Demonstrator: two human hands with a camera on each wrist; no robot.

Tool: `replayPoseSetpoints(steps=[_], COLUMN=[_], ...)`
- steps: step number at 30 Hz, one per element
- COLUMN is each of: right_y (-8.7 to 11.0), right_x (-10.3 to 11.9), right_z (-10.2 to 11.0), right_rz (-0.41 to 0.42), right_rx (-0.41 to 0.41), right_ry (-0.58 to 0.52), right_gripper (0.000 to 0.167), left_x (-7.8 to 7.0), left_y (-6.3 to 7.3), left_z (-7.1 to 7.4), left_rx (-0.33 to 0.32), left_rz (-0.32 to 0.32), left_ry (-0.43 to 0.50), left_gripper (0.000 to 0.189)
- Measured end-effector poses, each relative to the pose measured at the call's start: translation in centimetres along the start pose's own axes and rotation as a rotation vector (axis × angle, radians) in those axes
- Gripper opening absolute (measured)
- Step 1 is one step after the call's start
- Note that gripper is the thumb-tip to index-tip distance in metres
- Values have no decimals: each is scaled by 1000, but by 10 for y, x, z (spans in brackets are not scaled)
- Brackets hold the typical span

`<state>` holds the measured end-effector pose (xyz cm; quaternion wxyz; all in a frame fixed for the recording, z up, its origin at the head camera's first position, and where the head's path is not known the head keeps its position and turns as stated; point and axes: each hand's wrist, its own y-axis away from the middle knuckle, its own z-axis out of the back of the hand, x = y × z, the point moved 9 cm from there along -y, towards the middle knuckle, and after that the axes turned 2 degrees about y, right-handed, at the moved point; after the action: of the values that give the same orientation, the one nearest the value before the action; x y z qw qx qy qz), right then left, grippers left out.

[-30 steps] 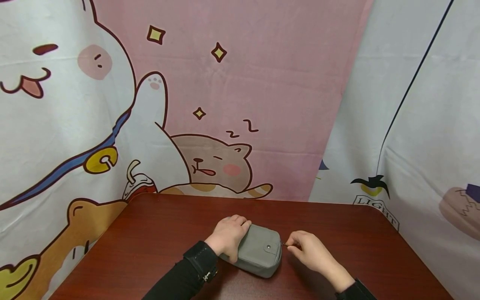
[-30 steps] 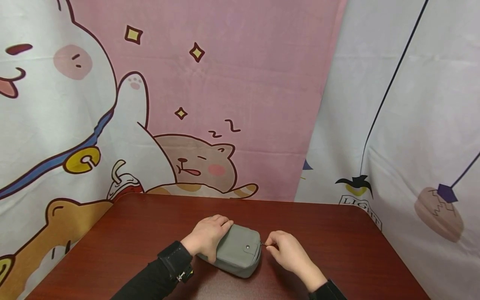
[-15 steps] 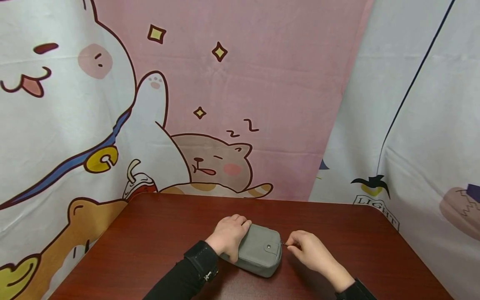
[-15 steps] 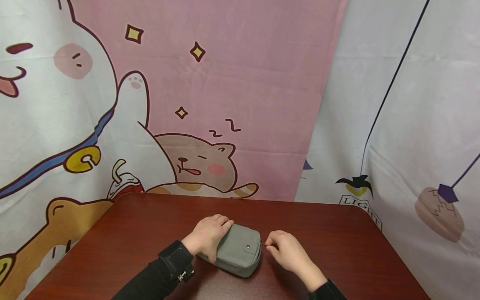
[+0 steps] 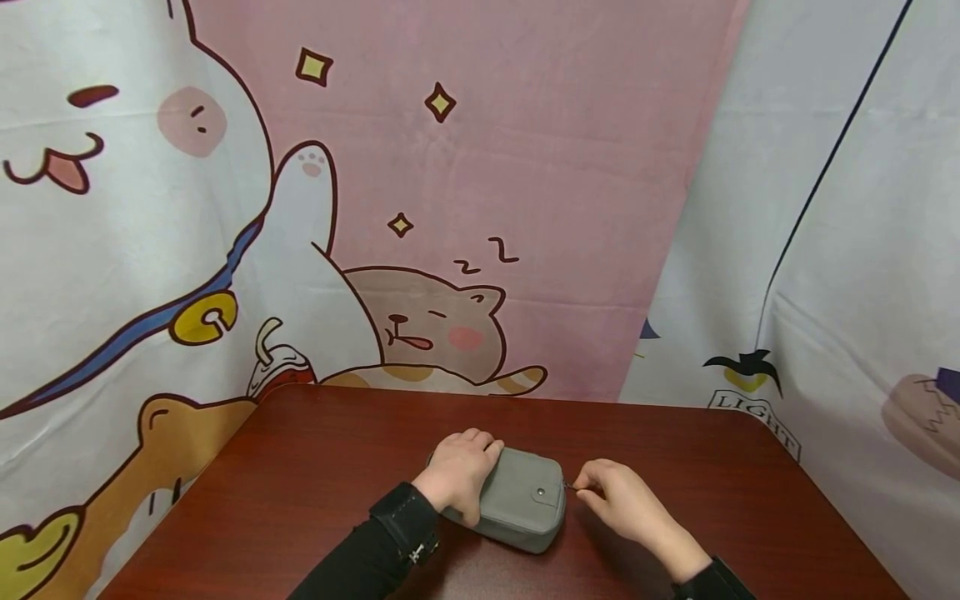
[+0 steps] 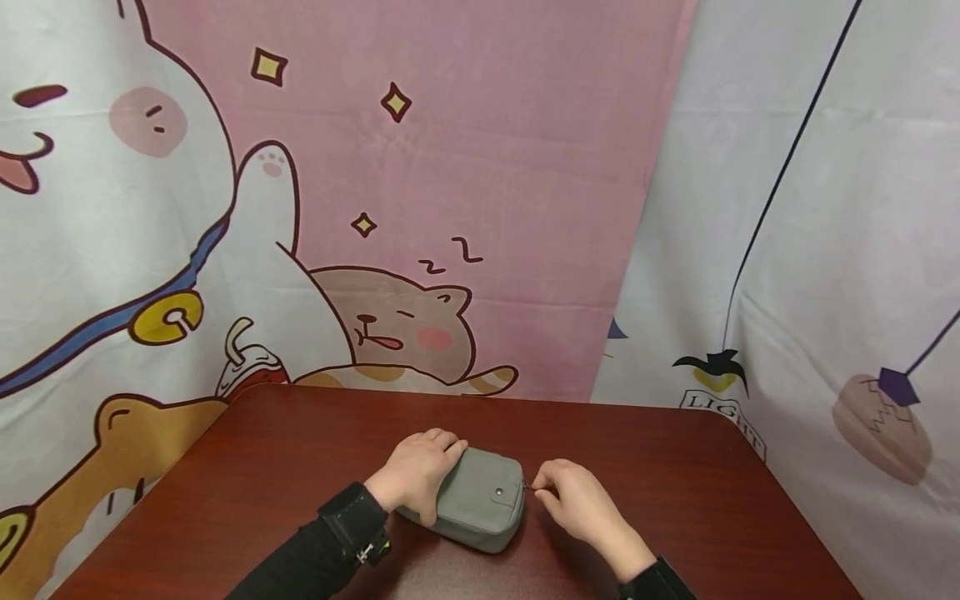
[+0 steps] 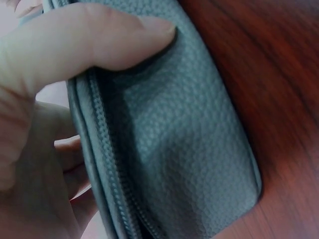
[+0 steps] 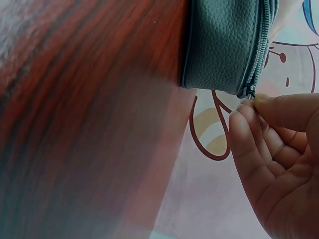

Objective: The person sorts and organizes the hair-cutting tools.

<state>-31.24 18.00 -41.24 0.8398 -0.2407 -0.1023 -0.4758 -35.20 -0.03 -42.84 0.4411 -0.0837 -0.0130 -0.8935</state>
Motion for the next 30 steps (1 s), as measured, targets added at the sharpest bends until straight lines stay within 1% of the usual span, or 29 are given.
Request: replayPoseSetpoints(steps=[4,13,17,23,30], right_y=[2,5,5,5,6], right_x=[2,3,4,4,6], right_z=[0,-3,-2,-1,0], right_rz=[14,9,16,5,23], right_rx=[11,36,33,36,11], right_ry=[-15,-27,-27,-20,20], right_gripper=[14,12,13,12,15], left_x=[1,0,2,2,2], left_y=[0,-1,-1,-1,-2], left_z=[0,1,2,1,0], left_rx=[6,5,4,1,-3], left_rz=[-2,-12,-3,6,16], left_ry=[-7,-14,-3,10,17], left_gripper=[112,111,110,112,113])
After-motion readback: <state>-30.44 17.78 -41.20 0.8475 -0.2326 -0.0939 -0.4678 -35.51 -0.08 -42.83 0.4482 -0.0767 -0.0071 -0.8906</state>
